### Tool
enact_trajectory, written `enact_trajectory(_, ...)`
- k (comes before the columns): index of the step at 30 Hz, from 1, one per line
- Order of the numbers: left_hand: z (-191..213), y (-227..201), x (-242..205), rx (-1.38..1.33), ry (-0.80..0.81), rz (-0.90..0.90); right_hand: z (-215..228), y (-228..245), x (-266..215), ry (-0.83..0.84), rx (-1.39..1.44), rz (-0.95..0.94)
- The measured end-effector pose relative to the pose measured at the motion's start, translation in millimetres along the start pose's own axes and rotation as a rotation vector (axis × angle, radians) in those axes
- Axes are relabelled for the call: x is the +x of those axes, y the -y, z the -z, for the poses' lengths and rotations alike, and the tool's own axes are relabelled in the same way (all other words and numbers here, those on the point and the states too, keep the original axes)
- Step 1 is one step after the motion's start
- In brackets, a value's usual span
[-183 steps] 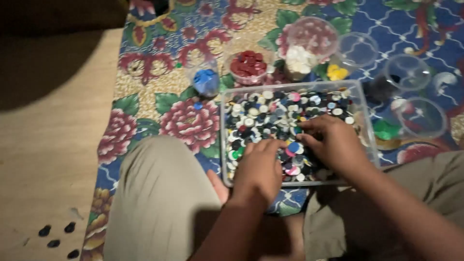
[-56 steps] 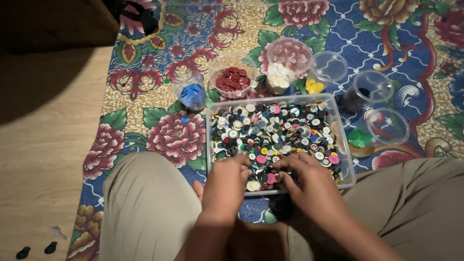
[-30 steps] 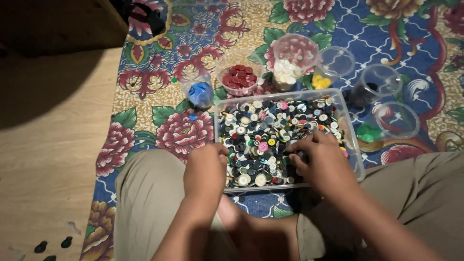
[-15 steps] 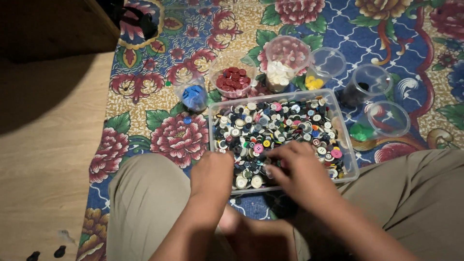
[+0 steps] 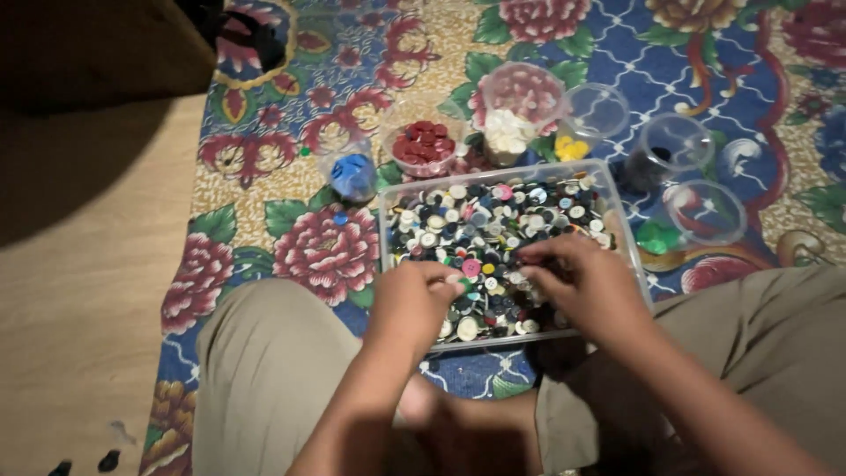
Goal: Sorting a variety of buttons from a large central tray into several smaller plastic containers.
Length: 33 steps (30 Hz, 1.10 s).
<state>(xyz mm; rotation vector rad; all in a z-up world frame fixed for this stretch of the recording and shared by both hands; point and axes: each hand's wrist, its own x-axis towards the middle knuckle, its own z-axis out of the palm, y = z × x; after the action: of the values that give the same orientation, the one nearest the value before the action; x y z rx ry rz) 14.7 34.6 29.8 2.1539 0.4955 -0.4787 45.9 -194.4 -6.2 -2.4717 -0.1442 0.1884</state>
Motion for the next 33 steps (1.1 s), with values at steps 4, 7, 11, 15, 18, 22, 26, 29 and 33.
enact_trajectory(4, -15.2, -23.3, -7.1, 0.012, 0.097, -0.08, 8.3, 41.2, -18.1, 0.215, 0.702, -0.349)
enact_trajectory(7, -25.7, -26.8, -2.2, -0.075, 0.116, -0.09, 8.9, 35.7, -21.0, 0.149, 0.929, -0.548)
enact_trajectory(11, -24.2, -43.5, -13.9, -0.125, 0.169, -0.097, 14.3, 37.7, -25.2, 0.095, 1.049, -0.635)
enact_trajectory(15, -32.0, -53.1, -23.1, -0.137, 0.123, -0.092, 18.9, 46.6, -28.3, 0.068, 1.114, -0.71)
enact_trajectory(18, -30.1, -67.9, -39.6, -0.068, 0.078, -0.101, 20.1, 49.9, -30.2, 0.037, 1.144, -0.742)
enact_trajectory(22, -50.3, -63.3, -41.3, -0.041, 0.059, -0.161, 11.8, 15.5, -27.6, 0.061, 0.986, -0.715)
enact_trajectory(26, -71.9, -64.4, -39.1, -0.112, 0.065, -0.147, 22.1, 5.5, -28.3, 0.024, 0.71, -0.544)
enact_trajectory(29, -82.5, -78.8, -38.8, -0.107, 0.082, -0.158, 19.4, -3.1, -29.6, -0.015, 0.582, -0.528)
enact_trajectory(33, -112.0, -82.5, -5.2, 0.082, -0.021, -0.408, 10.8, -26.5, -36.2, -0.16, 0.49, -0.545)
